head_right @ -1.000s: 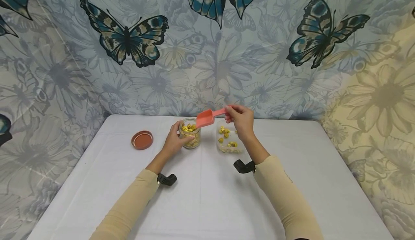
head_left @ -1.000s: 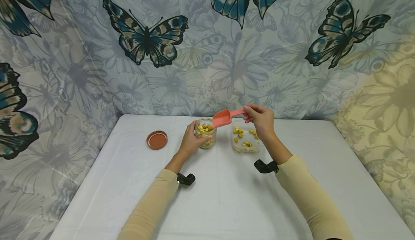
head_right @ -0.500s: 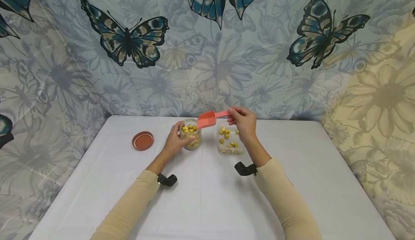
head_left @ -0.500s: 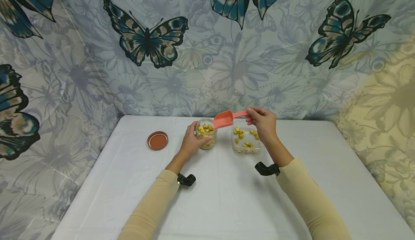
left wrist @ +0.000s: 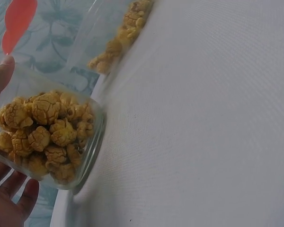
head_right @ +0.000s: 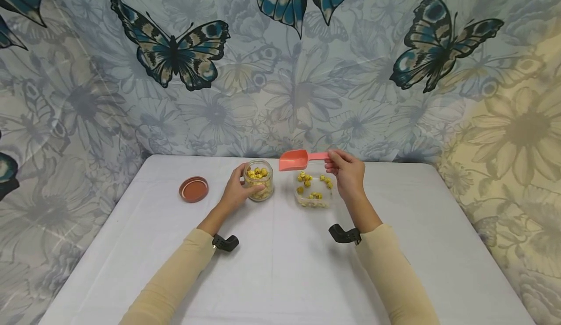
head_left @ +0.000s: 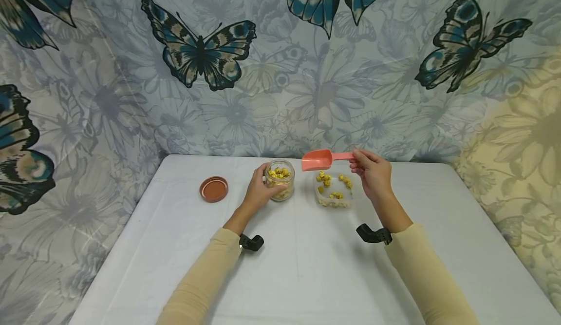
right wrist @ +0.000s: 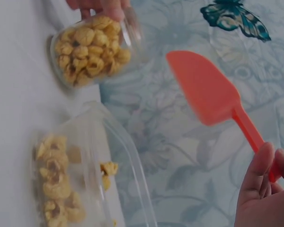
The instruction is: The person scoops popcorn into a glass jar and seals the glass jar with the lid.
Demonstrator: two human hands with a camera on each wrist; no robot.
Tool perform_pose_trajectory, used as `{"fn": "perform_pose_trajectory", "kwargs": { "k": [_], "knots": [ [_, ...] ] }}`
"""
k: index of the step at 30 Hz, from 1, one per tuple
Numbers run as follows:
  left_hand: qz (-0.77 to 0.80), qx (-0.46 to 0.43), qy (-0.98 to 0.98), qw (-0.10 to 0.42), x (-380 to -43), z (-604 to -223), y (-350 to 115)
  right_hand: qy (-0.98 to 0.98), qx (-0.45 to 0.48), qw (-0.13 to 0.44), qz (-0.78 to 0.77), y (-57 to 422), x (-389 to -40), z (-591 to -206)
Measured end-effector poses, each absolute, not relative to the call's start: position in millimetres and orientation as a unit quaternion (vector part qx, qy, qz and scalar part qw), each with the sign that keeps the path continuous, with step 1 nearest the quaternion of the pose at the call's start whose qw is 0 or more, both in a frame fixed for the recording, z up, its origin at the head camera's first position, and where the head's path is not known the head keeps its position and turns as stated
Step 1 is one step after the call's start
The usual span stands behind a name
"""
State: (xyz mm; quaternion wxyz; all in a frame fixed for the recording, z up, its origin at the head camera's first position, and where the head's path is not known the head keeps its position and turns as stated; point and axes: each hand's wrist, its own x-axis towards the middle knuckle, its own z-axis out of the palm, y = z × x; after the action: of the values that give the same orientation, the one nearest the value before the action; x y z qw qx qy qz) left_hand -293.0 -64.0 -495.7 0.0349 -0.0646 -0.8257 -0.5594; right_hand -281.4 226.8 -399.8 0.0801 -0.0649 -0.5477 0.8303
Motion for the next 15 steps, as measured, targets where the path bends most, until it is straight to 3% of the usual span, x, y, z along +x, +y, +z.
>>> {"fn": "perform_pose_trajectory", "kwargs": {
  "k": [15],
  "knots": [
    [-0.558,-0.075,-0.826,0.04,-293.7,-497.7,-65.9,-0.551,-0.158,0.103,0.813,255.9,-273.1,-420.4]
  ]
}}
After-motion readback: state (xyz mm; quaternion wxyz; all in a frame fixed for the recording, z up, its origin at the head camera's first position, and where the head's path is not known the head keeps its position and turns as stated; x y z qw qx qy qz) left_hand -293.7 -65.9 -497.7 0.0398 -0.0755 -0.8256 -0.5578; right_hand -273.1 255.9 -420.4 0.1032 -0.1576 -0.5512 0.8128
